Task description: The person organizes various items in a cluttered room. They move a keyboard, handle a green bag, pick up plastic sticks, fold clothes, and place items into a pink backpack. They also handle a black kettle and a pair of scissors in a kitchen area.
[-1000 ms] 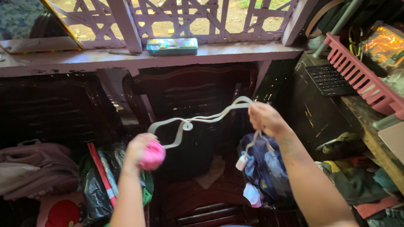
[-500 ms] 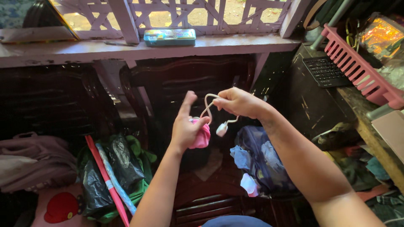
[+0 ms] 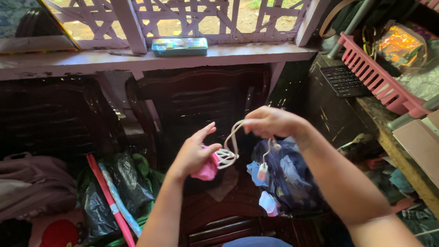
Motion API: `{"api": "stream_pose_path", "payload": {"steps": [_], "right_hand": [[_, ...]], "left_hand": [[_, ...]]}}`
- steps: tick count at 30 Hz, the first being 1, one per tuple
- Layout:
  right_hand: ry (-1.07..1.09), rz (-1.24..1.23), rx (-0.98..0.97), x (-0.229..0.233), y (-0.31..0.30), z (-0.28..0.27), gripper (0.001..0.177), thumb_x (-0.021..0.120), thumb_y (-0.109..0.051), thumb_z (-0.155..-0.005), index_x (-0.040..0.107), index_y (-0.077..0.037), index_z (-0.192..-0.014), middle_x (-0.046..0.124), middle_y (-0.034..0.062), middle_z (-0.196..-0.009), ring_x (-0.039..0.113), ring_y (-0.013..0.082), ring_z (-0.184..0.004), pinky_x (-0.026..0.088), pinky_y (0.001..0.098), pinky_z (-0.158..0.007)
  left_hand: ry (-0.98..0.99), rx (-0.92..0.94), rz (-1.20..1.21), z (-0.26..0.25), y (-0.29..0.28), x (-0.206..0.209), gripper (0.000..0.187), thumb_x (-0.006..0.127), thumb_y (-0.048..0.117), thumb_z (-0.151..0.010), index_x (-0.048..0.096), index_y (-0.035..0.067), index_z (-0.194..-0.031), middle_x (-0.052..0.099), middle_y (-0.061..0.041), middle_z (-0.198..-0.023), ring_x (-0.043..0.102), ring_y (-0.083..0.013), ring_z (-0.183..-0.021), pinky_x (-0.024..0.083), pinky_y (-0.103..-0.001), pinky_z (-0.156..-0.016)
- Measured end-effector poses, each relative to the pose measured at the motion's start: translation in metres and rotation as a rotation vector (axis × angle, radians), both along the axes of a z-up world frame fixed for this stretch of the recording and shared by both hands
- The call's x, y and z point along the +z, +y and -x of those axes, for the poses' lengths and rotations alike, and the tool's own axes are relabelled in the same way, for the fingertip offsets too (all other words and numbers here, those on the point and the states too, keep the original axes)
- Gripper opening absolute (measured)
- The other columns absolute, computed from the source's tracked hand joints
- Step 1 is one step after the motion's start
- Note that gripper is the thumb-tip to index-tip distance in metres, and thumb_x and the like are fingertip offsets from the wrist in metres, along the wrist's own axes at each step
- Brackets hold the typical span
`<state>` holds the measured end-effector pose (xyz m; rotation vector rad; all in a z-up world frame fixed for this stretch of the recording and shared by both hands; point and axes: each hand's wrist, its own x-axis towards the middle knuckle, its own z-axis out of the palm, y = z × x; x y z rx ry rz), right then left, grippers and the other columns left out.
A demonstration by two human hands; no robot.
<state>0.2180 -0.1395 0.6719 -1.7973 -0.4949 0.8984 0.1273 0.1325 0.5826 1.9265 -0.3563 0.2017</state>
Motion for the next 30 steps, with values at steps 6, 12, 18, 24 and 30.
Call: {"api": "stream_pose_path", "payload": {"steps": [6,12,18,24,30], "right_hand": [[-0.181,0.170,0.149,-0.006,0.025,0.014,0.033,0.058,-0.030,-0.102,0.075,-0.002,-0.097,0.043,-0.0070,-0.056,0.038,0.0048,-0.049,0.032,0.0257,-0.043],[-0.208,0.147,0.175,-0.031,-0.003,0.011,0.036,0.055,-0.029,-0.104,0.079,-0.003,-0.101,0.047,-0.0061,-0.055,0.042,0.0054,-0.050,0.036,0.0246,-0.048],[-0.029,0.177,0.245,-0.066,-0.031,0.017,0.034,0.057,-0.029,-0.102,0.079,-0.003,-0.102,0.052,-0.0055,-0.060,0.049,0.0047,-0.056,0.045,0.0233,-0.055],[-0.137,0.274,0.156,-0.055,-0.061,0.008,0.021,0.071,-0.021,-0.096,0.079,-0.002,-0.091,0.056,-0.0058,-0.066,0.050,0.0043,-0.060,0.040,0.0255,-0.054],[-0.428,-0.167,-0.154,-0.007,-0.028,0.012,0.038,0.055,-0.039,-0.107,0.061,-0.008,-0.086,0.049,-0.0068,-0.067,0.042,0.0025,-0.059,0.033,0.0203,-0.047]], "left_hand": [[0.346,-0.232,0.360,-0.004,-0.031,0.004,0.027,0.069,0.019,-0.094,0.072,0.002,-0.115,0.072,-0.002,-0.092,0.064,-0.0089,-0.084,0.055,-0.026,-0.078],[0.424,-0.337,0.076,-0.005,0.006,0.011,0.025,0.067,0.026,-0.095,0.076,0.002,-0.098,0.071,0.000,-0.080,0.064,-0.0076,-0.077,0.053,-0.024,-0.072],[0.610,-0.467,-0.037,0.008,0.041,0.014,0.023,0.073,0.023,-0.090,0.078,0.002,-0.097,0.073,-0.002,-0.081,0.065,-0.0070,-0.078,0.053,-0.024,-0.072],[0.805,-0.612,0.273,0.020,0.084,-0.026,0.018,0.074,0.016,-0.091,0.072,-0.001,-0.089,0.071,-0.005,-0.077,0.066,-0.0126,-0.072,0.054,-0.028,-0.067],[0.736,-0.741,0.400,0.035,0.035,-0.073,0.017,0.073,0.016,-0.093,0.072,-0.001,-0.094,0.072,-0.005,-0.091,0.067,-0.0145,-0.085,0.056,-0.030,-0.080]]}}
